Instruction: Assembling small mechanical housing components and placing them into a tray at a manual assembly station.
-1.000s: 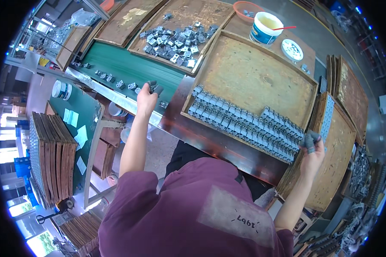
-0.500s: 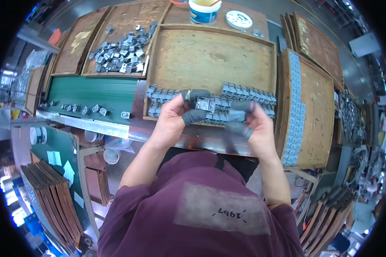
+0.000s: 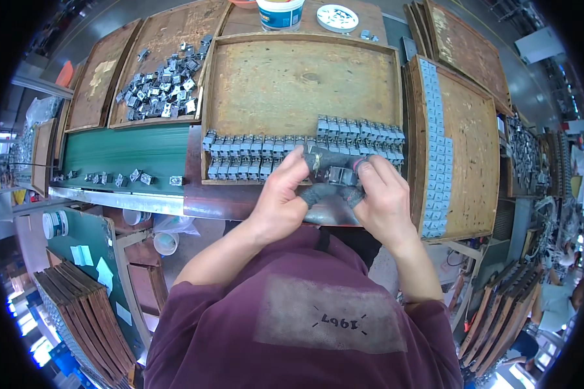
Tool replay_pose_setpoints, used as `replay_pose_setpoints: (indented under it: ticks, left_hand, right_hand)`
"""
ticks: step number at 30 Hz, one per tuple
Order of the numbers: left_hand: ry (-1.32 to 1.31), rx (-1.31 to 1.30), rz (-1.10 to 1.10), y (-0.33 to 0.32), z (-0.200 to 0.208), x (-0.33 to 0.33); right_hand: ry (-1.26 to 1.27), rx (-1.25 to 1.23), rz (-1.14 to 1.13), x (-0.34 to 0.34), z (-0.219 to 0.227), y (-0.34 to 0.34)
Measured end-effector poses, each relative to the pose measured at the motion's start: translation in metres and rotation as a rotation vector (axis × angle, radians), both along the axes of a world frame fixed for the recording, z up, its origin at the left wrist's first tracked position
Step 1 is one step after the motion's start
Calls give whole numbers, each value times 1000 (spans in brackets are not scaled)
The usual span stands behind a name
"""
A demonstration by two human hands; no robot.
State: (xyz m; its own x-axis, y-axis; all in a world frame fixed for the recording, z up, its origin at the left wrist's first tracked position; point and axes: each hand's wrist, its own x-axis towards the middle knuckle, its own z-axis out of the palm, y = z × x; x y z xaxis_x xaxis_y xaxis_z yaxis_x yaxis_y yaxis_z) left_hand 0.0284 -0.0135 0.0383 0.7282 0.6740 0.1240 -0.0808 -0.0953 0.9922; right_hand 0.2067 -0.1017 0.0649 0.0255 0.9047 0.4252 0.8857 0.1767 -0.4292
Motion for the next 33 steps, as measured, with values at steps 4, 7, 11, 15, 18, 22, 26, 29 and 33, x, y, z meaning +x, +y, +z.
replay_pose_setpoints:
  ticks: [4,7,11,15,18,22,26,29,33]
  left_hand:
    - [74,139,77,-8,-4,13]
    - [201,476,211,-24,-18,20]
    - [159,565,234,-9,-30,27]
    - [-15,560,108,4,-33,30]
    - [11,601,58,0,-33,32]
    - [-11,619,62,0,-29,38]
    - [20,537,-5,5,-38,45]
    - [24,421,-106,13,-46,51]
    - [94,477,42,28,-42,54]
  right_hand:
    - [-19,58,-65,0,-20,4]
    - [38,36,-94,-6,-20,4]
    - [146,-89,-54,-4,-18,-2]
    - [399,-371,-159,15,-24,-4]
    - [776,-549,27,22,-38,-6]
    - [630,-359,27,18,-35,-4]
    - [739,-459,-14,25,-33,-2]
    - [530,-481,-68,33,-36,-4]
    - [459,-483,-127,66,-33,-7]
